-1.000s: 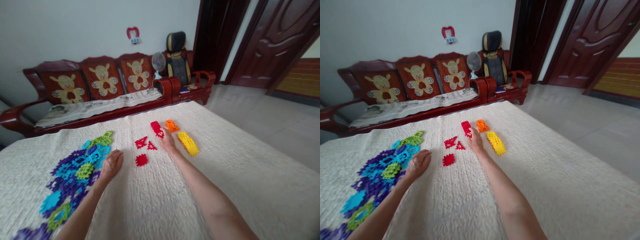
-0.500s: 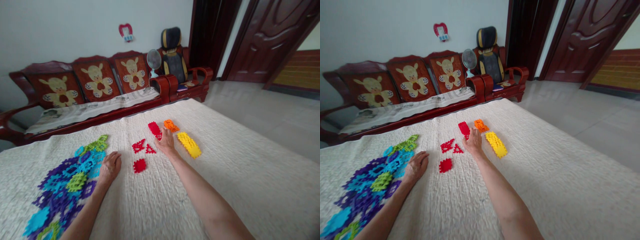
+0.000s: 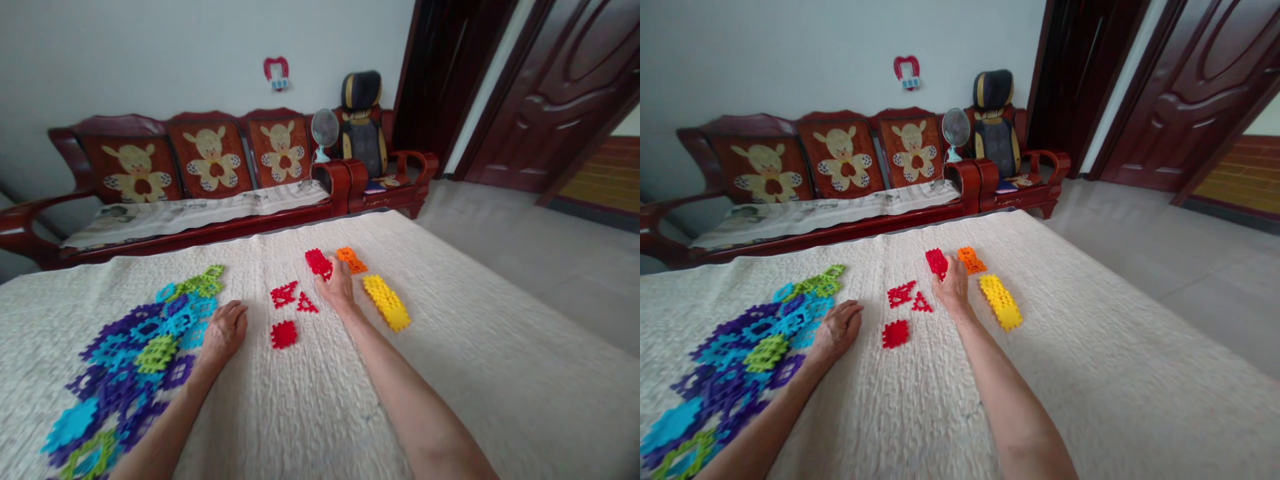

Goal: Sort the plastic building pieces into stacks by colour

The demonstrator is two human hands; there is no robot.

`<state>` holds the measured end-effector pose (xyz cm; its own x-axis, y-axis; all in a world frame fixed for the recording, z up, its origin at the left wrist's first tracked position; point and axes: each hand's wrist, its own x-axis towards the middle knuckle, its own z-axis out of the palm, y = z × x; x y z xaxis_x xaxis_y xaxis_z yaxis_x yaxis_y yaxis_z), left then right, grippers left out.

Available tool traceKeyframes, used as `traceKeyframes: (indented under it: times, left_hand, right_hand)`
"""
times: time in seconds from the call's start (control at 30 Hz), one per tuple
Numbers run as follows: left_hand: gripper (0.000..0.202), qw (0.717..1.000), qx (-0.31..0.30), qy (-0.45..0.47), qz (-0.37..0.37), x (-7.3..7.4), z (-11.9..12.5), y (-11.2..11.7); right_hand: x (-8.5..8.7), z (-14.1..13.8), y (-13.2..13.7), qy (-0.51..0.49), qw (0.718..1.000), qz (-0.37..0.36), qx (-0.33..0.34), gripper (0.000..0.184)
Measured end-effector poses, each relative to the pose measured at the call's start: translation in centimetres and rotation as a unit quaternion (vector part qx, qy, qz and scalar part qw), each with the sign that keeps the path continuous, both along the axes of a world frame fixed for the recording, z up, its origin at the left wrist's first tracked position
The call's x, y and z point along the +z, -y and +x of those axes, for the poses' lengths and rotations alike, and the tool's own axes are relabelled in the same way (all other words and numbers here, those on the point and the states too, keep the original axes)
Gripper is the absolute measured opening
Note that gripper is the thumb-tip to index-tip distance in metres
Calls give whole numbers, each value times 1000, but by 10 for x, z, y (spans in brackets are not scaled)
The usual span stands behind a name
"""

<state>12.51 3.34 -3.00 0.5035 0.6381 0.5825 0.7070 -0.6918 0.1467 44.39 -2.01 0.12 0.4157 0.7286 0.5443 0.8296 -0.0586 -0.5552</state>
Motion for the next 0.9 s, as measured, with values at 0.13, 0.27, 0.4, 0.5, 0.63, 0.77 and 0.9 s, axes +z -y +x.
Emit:
traceKeyframes:
  times: [0.13, 0.27, 0.4, 0.5, 0.63, 0.77, 0.9]
  left_hand:
    - [28, 1000, 2, -1, 9, -1, 0, -1]
    - [27, 1000, -5, 0, 14, -2, 0, -1]
    - [27, 1000, -5, 4, 13, -3, 0, 0]
    - [27, 1000, 3, 4, 4, -1, 1, 1]
    - [27, 1000, 13, 3, -21, 6, 4, 5]
    - [27, 999, 6, 9, -50, 12, 7, 8]
    - [26, 998, 13, -7, -56, 17, 9, 9]
  right_hand:
    - [-3, 0, -14, 3, 999, 36, 7, 55]
    - [-8, -1, -18, 3, 1000, 29, 4, 52]
    - [-13, 0, -22, 10, 1000, 28, 1, 52]
    - [-15, 2, -23, 8, 999, 42, 3, 54]
    - [-13, -1, -12, 6, 996, 78, 49, 51]
    - [-11, -15, 12, 0, 989, 80, 127, 43]
    - [-8, -40, 45, -14, 974, 56, 219, 33]
